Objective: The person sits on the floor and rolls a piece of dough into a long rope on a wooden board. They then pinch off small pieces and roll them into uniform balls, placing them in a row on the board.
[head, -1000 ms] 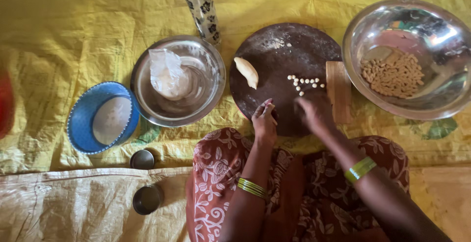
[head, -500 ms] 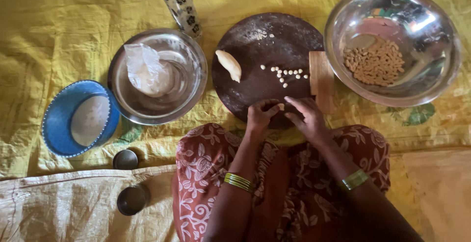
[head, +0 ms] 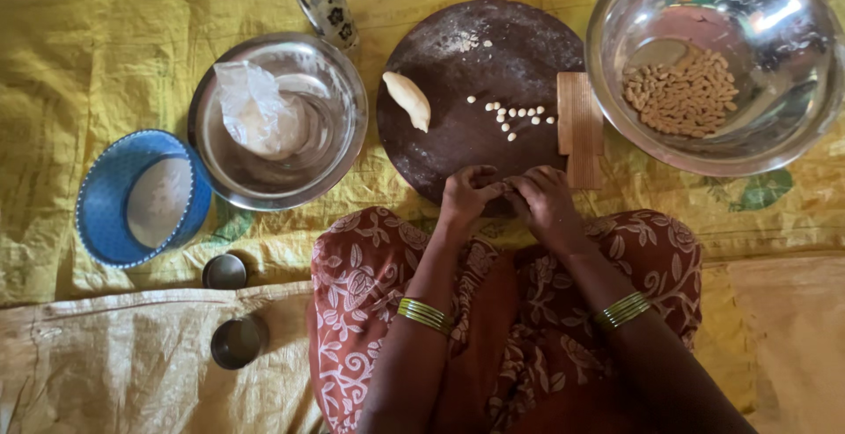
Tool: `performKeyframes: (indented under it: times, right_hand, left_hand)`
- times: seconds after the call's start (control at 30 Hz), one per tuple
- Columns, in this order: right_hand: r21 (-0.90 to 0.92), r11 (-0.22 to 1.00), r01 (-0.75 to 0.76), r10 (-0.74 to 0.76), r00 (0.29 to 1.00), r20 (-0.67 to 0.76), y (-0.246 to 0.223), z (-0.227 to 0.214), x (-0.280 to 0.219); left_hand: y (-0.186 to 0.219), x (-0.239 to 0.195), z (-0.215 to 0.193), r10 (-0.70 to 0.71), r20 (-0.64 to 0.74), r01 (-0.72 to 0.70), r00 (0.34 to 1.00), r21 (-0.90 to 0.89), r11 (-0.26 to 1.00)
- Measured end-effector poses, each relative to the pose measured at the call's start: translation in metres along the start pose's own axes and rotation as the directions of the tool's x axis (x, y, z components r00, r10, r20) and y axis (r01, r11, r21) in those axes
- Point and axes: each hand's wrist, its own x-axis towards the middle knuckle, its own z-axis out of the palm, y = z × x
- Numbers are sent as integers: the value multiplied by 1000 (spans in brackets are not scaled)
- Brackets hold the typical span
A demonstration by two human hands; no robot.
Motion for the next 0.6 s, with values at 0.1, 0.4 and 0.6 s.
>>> performKeyframes:
  times: [0.1,0.4,0.6]
  right_hand:
    - [-12,1000,16,-16,1000,-15,-4,1,1]
    - [-30,999,35,-36,999,-19,-1,-3,0]
    - [-56,997,61,-63,997,-36,-7,-5,1]
  left_hand:
    - [4,-1,-2,18,-2,-18,1000,89,996]
    - [11,-6,-2,-49,52,28,997,355,935]
    - [12,-4,-1,44,-6,-34,999,541,840]
